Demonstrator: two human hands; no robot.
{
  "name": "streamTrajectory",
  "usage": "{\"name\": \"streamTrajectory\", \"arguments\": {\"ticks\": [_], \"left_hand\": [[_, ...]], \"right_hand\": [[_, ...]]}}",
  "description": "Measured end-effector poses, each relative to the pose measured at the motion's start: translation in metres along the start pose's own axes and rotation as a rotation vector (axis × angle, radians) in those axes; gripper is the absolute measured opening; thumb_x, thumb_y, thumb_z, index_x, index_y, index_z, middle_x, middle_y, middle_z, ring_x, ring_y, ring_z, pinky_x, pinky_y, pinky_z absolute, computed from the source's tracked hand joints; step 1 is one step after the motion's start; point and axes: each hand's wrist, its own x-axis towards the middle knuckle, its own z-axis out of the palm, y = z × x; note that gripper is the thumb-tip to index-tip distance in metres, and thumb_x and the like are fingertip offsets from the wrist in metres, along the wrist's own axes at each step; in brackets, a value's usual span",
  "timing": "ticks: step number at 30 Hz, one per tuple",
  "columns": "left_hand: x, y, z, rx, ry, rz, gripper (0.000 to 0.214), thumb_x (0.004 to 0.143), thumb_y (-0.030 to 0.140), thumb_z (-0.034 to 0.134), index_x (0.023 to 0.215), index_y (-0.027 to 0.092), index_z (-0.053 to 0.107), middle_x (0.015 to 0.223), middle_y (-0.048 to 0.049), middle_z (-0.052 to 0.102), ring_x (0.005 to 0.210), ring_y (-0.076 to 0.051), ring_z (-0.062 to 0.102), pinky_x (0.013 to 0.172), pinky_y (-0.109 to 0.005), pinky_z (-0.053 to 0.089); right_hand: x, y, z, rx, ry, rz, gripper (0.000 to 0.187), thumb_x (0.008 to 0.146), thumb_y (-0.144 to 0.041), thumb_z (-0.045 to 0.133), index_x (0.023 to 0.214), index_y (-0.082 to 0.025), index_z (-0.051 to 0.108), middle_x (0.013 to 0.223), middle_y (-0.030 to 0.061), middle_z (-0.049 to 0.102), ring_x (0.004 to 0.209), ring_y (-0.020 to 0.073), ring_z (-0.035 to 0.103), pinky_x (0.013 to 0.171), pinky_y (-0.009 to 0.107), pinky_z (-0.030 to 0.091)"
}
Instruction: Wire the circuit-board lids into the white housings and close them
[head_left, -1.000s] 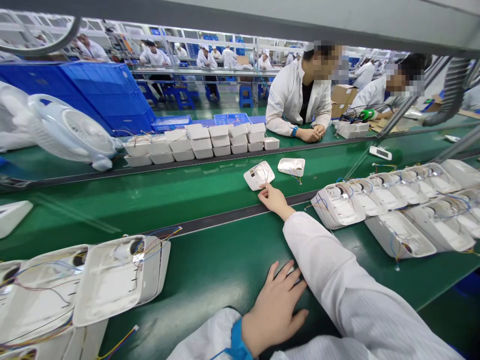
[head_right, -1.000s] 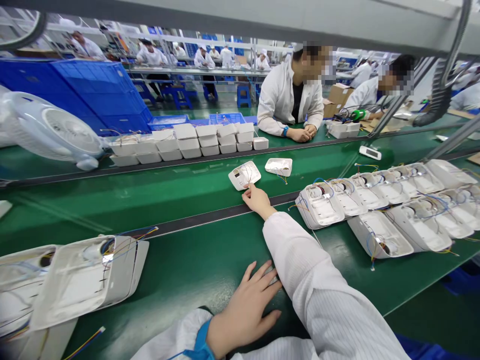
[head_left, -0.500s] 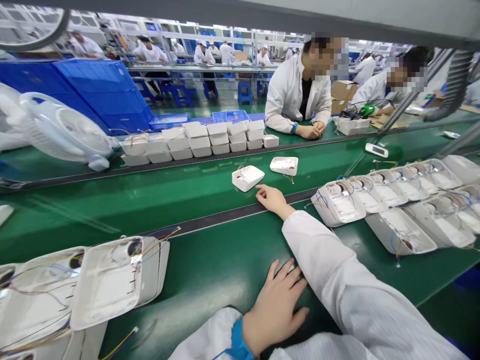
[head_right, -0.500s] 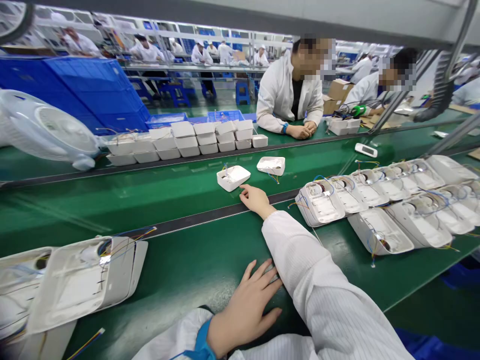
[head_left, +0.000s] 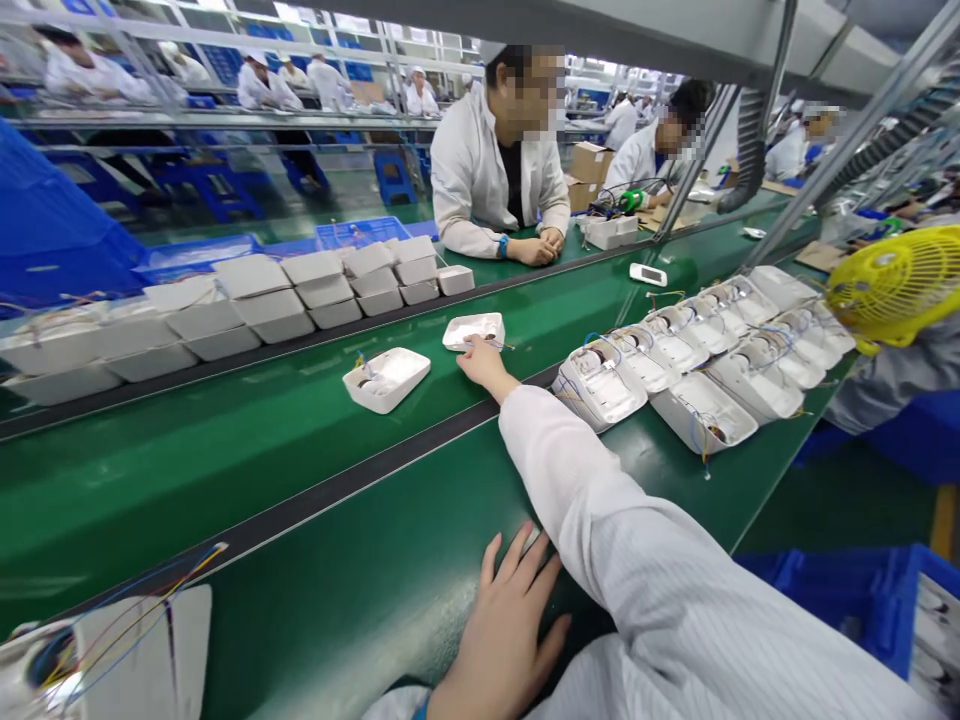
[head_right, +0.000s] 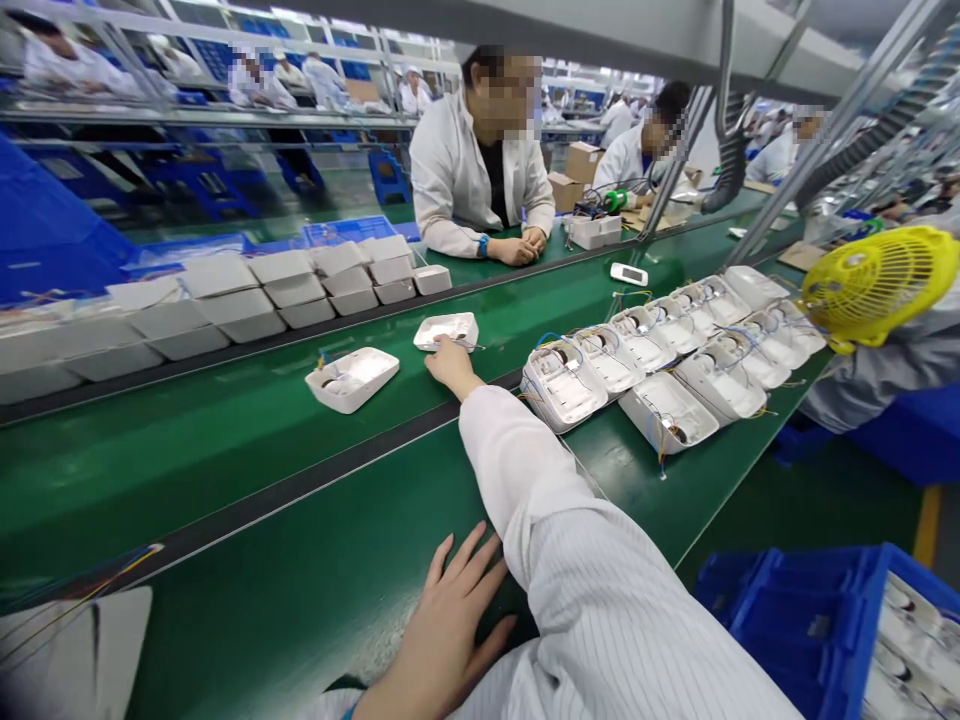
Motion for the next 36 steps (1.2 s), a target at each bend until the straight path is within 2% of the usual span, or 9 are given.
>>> {"name": "streamTrajectory", "arguments": {"ticks": [6,12,17,21,25,27,29,33,36], "left_hand": [[0.003,-0.005,0.005,0.001,0.007,0.019,0.06,0.086,0.026,0.057,0.143,0.032,0.04,0.154,-0.0039,0.039,0.144,-0.036,0.03,0.112,-0.07,0.026],[0.001,0.001,-0.002,-0.018,0.02,-0.001,0.062,0.084,0.02,0.056,0.142,0.031,0.04,0.154,-0.0031,0.038,0.145,-0.035,0.028,0.115,-0.068,0.022],[-0.001,0.007,-0.008,-0.046,0.028,-0.026,0.059,0.082,0.021,0.058,0.139,0.031,0.043,0.154,-0.0016,0.039,0.146,-0.032,0.026,0.117,-0.066,0.019],[-0.002,0.007,-0.007,-0.049,0.041,-0.025,0.059,0.083,0.025,0.059,0.14,0.031,0.043,0.153,-0.0035,0.041,0.145,-0.032,0.028,0.116,-0.066,0.02],[-0.003,0.002,-0.002,-0.017,0.067,0.002,0.05,0.088,0.03,0.055,0.137,0.027,0.048,0.152,-0.0069,0.041,0.144,-0.034,0.03,0.115,-0.067,0.021],[-0.003,-0.001,0.001,0.001,0.087,0.015,0.046,0.089,0.031,0.053,0.135,0.026,0.051,0.152,-0.0078,0.042,0.144,-0.034,0.032,0.115,-0.066,0.022],[-0.002,-0.003,0.003,0.012,0.103,0.033,0.046,0.09,0.03,0.053,0.135,0.026,0.051,0.152,-0.0078,0.043,0.143,-0.034,0.033,0.114,-0.065,0.024],[-0.002,-0.006,0.006,0.025,0.123,0.053,0.045,0.091,0.031,0.051,0.136,0.028,0.05,0.151,-0.0065,0.043,0.143,-0.033,0.034,0.114,-0.065,0.025],[-0.002,-0.007,0.007,0.034,0.135,0.055,0.044,0.093,0.033,0.049,0.136,0.027,0.05,0.151,-0.0071,0.043,0.142,-0.034,0.034,0.114,-0.066,0.025]], "right_hand": [[-0.006,-0.004,0.002,-0.191,-0.032,0.014,0.044,0.089,-0.022,0.052,0.133,-0.021,0.047,0.11,0.0078,0.069,0.103,0.0245,0.063,0.09,0.036,0.049],[-0.015,-0.001,-0.032,-0.342,0.029,0.147,0.037,0.093,-0.023,0.047,0.129,-0.014,0.047,0.112,0.018,0.067,0.101,0.0287,0.065,0.084,0.041,0.049],[-0.035,-0.005,-0.051,-0.357,0.046,0.07,0.032,0.093,-0.03,0.055,0.119,-0.013,0.059,0.109,0.0194,0.069,0.103,0.0301,0.065,0.087,0.04,0.048],[-0.071,-0.024,-0.051,-0.334,0.039,-0.042,0.032,0.091,-0.043,0.06,0.11,-0.018,0.067,0.1,0.0121,0.074,0.099,0.0253,0.068,0.088,0.032,0.047],[-0.138,-0.037,-0.059,-0.301,0.054,-0.138,0.035,0.088,-0.054,0.061,0.109,-0.026,0.069,0.097,0.0031,0.075,0.097,0.0196,0.069,0.085,0.025,0.047],[-0.181,-0.037,-0.078,-0.259,0.082,-0.241,0.036,0.088,-0.058,0.06,0.104,-0.028,0.07,0.094,0.0002,0.076,0.089,0.0171,0.07,0.081,0.022,0.047],[-0.222,-0.032,-0.11,-0.246,0.149,-0.316,0.037,0.088,-0.06,0.058,0.097,-0.027,0.072,0.088,0.0004,0.076,0.079,0.0161,0.071,0.075,0.023,0.048],[-0.279,-0.012,-0.202,-0.397,0.441,-0.276,0.039,0.088,-0.06,0.057,0.091,-0.023,0.072,0.071,0.0023,0.074,0.06,0.016,0.067,0.064,0.026,0.048],[-0.302,0.01,-0.261,-0.517,0.467,-0.26,0.04,0.086,-0.06,0.058,0.082,-0.022,0.069,0.069,0.0033,0.072,0.057,0.0162,0.066,0.058,0.026,0.046]]}}
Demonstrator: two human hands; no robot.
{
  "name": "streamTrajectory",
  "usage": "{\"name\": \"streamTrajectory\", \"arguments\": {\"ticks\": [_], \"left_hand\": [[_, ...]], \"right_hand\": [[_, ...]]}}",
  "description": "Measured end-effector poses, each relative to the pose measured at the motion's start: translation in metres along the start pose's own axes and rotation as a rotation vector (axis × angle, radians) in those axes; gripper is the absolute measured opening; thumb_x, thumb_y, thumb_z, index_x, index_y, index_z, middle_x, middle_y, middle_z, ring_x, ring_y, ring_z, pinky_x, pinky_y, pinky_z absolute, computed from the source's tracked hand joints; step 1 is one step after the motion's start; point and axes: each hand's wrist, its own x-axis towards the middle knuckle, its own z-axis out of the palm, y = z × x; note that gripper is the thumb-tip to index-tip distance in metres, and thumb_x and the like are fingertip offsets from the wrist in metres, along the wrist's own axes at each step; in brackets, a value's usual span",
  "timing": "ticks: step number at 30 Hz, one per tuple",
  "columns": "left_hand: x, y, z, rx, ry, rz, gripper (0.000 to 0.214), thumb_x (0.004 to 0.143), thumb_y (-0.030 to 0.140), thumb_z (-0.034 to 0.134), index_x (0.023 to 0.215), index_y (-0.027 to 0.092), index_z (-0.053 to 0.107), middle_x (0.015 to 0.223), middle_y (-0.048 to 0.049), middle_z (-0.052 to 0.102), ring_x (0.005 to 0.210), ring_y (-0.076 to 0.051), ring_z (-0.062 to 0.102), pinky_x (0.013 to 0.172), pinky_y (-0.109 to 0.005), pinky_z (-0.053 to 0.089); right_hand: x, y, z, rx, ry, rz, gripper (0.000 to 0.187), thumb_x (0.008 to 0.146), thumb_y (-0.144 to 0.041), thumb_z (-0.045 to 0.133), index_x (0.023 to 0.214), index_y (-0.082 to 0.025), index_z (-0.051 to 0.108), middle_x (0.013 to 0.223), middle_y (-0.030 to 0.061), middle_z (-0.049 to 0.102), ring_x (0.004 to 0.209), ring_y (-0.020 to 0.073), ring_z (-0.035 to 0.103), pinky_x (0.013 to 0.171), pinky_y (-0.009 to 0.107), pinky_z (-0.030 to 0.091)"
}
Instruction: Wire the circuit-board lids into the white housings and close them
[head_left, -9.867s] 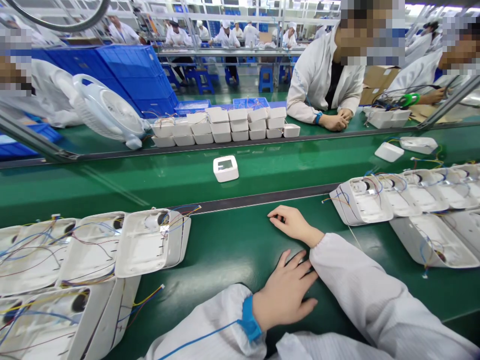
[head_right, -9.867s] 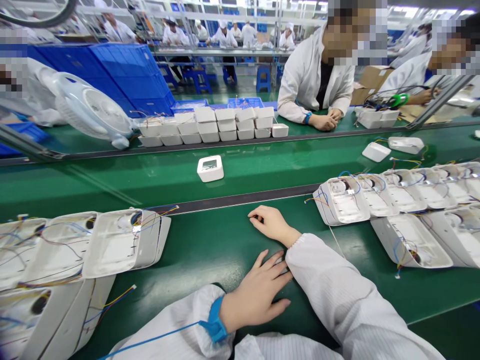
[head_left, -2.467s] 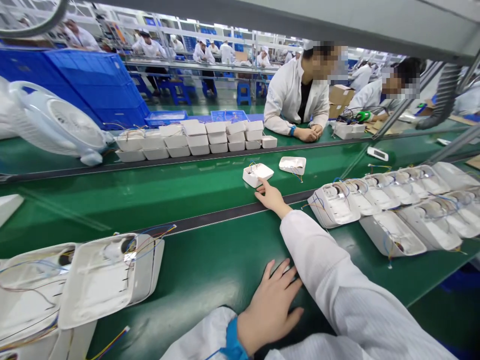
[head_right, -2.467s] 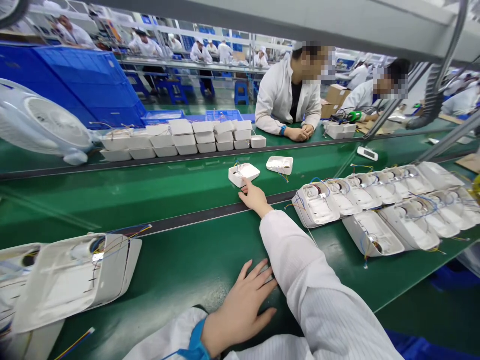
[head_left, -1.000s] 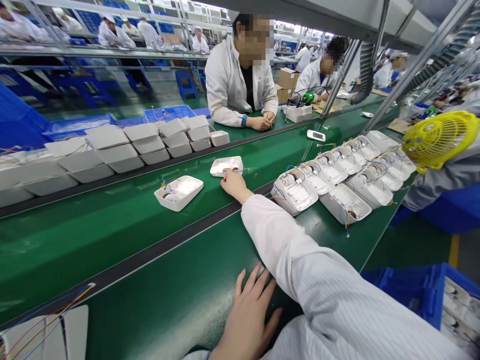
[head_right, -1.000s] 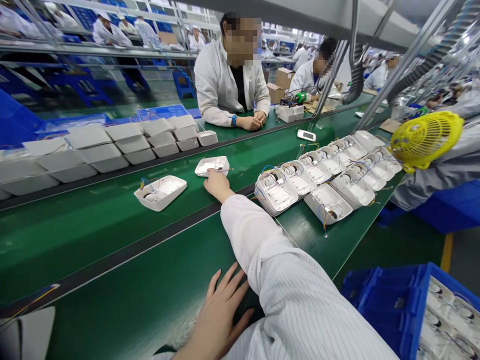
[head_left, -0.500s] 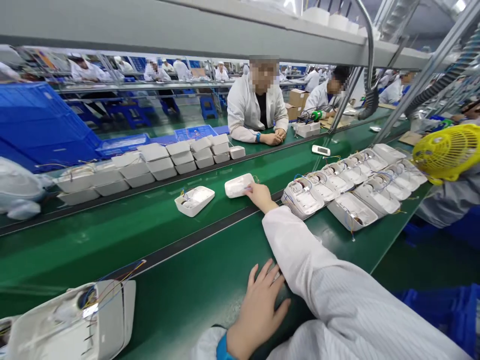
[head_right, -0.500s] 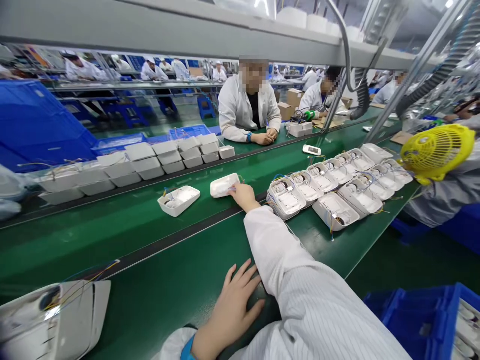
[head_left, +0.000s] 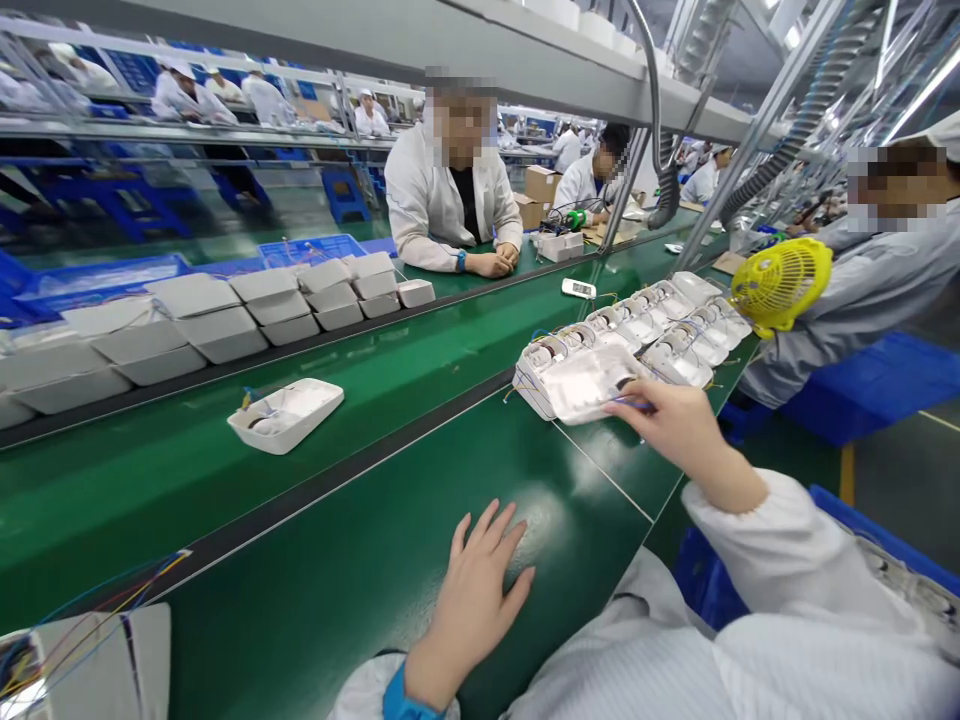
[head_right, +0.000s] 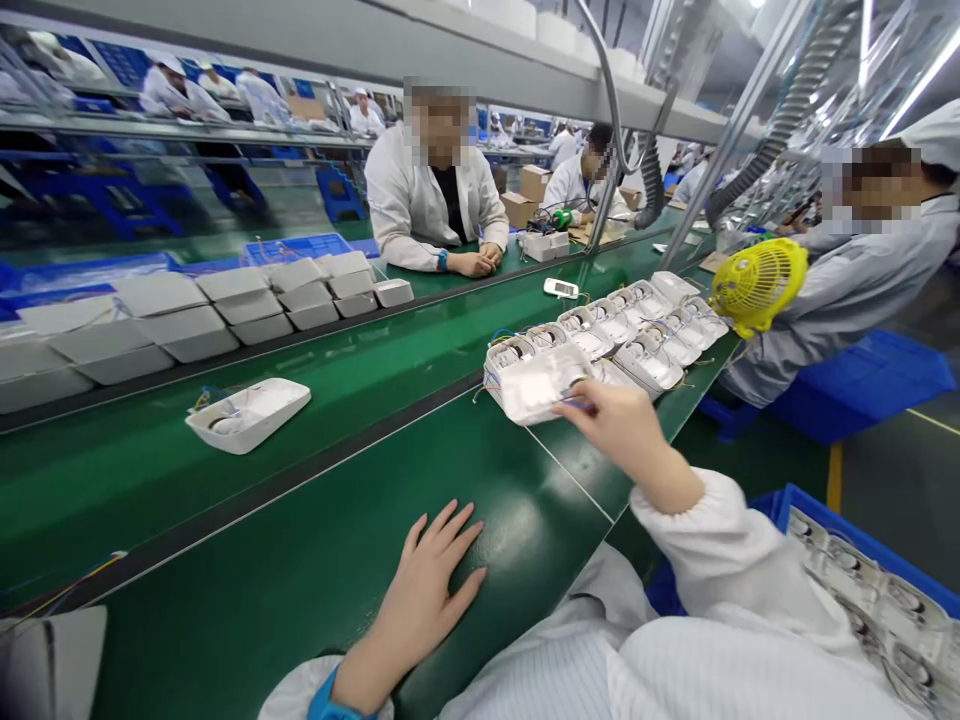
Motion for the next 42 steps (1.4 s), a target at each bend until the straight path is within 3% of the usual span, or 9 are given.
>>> {"name": "streamTrajectory", "arguments": {"ticks": [4,9,13,16,20,28,34,37,42], "left_hand": [[0.0,0.0,0.0,0.009,0.005,0.009,0.044,0.093,0.033,0.049,0.136,0.027,0.051,0.151,-0.0072,0.044,0.142,-0.034,0.035,0.113,-0.066,0.026],[0.0,-0.002,0.002,-0.03,0.046,-0.007,0.043,0.093,0.033,0.049,0.135,0.025,0.052,0.146,-0.0086,0.05,0.14,-0.032,0.039,0.114,-0.064,0.028],[0.001,-0.005,0.004,-0.086,0.12,-0.068,0.038,0.095,0.034,0.046,0.128,0.021,0.057,0.138,-0.0105,0.057,0.135,-0.029,0.047,0.113,-0.059,0.033],[0.001,-0.005,0.004,-0.095,0.14,-0.065,0.036,0.094,0.035,0.047,0.125,0.021,0.059,0.136,-0.0101,0.059,0.133,-0.029,0.049,0.113,-0.058,0.035],[0.001,-0.003,0.003,-0.079,0.111,-0.041,0.035,0.093,0.034,0.049,0.124,0.021,0.059,0.138,-0.0094,0.058,0.136,-0.03,0.045,0.114,-0.059,0.033],[0.001,0.0,0.0,-0.103,0.095,-0.048,0.035,0.092,0.032,0.049,0.124,0.022,0.06,0.138,-0.0095,0.057,0.136,-0.031,0.044,0.114,-0.06,0.032],[0.001,0.0,0.0,-0.102,0.074,-0.06,0.034,0.092,0.031,0.049,0.123,0.021,0.06,0.139,-0.0093,0.056,0.137,-0.031,0.043,0.115,-0.06,0.031],[0.0,-0.001,0.001,-0.101,0.074,-0.056,0.034,0.093,0.032,0.049,0.124,0.021,0.06,0.139,-0.0096,0.056,0.137,-0.031,0.043,0.114,-0.061,0.031],[0.0,-0.001,0.001,-0.106,0.094,-0.048,0.034,0.092,0.032,0.05,0.123,0.022,0.06,0.137,-0.0095,0.057,0.136,-0.031,0.044,0.113,-0.061,0.033]], "right_hand": [[-0.021,0.034,-0.011,0.103,-0.295,-0.047,0.037,0.087,-0.057,0.058,0.074,-0.023,0.065,0.06,0.0001,0.067,0.054,0.0134,0.063,0.055,0.024,0.044],[-0.056,0.035,0.026,0.102,-0.573,-0.053,0.032,0.087,-0.051,0.062,0.102,-0.024,0.067,0.085,0.0041,0.073,0.074,0.0189,0.069,0.069,0.029,0.051],[-0.078,0.007,0.053,-0.044,-0.469,0.177,0.058,0.088,-0.05,0.058,0.139,-0.025,0.046,0.129,0.0147,0.06,0.107,0.0294,0.066,0.086,0.042,0.054],[-0.096,-0.018,0.068,-0.031,-0.489,0.198,0.088,0.073,-0.059,0.07,0.146,-0.023,0.037,0.145,0.0214,0.043,0.124,0.0386,0.054,0.094,0.051,0.05],[-0.102,-0.026,0.068,0.063,-0.456,0.137,0.083,0.071,-0.042,0.072,0.143,-0.017,0.038,0.152,0.0226,0.029,0.137,0.0372,0.038,0.108,0.051,0.04],[-0.043,0.062,0.017,-0.081,0.085,0.054,0.07,0.073,-0.045,0.069,0.133,-0.018,0.045,0.141,0.0193,0.035,0.138,0.036,0.035,0.112,0.054,0.033],[-0.028,0.145,0.034,-0.093,-0.033,0.116,0.061,0.075,-0.05,0.066,0.126,-0.016,0.058,0.141,0.0197,0.04,0.135,0.0337,0.041,0.111,0.048,0.036],[-0.028,0.164,0.046,-0.045,-0.093,0.106,0.055,0.079,-0.05,0.062,0.122,-0.017,0.063,0.14,0.0185,0.045,0.132,0.0333,0.045,0.11,0.049,0.037],[-0.028,0.174,0.058,-0.063,-0.001,0.027,0.042,0.084,-0.049,0.057,0.111,-0.018,0.07,0.134,0.0159,0.055,0.135,0.0343,0.041,0.111,0.053,0.033]]}}
